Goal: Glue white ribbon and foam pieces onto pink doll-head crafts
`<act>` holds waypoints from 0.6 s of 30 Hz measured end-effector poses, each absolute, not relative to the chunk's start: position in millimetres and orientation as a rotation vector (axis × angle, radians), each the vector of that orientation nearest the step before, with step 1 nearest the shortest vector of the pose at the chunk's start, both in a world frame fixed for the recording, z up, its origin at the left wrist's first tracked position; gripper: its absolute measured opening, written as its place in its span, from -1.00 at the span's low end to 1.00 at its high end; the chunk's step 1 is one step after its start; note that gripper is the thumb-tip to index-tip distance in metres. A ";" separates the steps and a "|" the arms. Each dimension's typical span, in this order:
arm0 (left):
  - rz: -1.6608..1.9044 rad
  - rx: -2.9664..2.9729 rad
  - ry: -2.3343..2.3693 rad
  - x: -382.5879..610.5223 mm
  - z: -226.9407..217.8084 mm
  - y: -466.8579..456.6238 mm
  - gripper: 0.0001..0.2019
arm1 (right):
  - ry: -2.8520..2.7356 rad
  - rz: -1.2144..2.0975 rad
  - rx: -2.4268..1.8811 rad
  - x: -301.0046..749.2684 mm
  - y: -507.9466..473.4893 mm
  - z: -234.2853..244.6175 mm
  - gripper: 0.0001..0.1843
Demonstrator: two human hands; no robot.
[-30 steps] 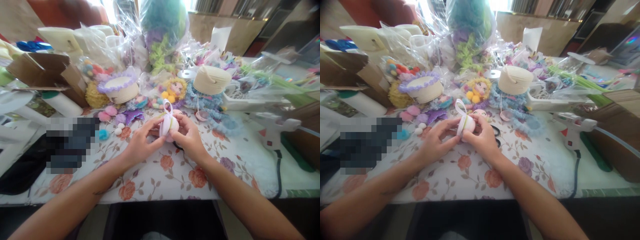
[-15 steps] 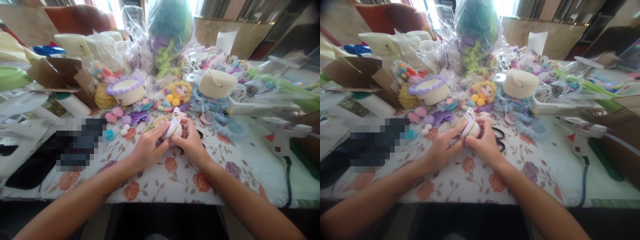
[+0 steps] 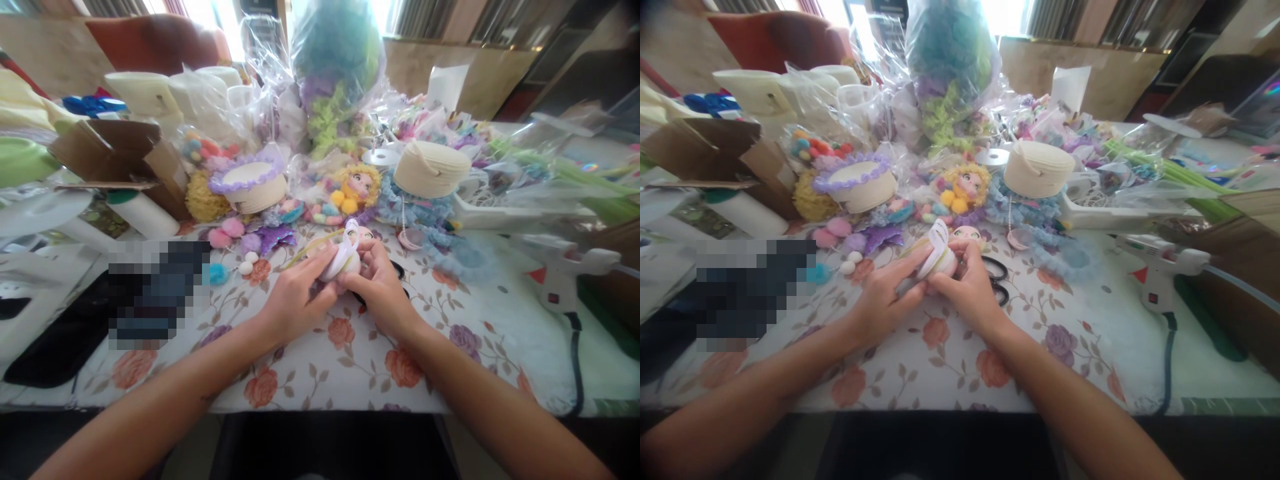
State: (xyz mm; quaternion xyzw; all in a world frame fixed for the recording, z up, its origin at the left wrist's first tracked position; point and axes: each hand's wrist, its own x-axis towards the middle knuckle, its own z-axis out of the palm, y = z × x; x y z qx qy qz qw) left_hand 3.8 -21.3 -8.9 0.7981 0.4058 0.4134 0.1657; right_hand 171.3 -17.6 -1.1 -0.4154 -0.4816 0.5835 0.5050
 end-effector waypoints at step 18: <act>1.206 2.105 1.187 4.4 -8.3 -21.5 -0.54 | -1.184 1.417 -0.972 168.6 -21.1 2.0 -0.59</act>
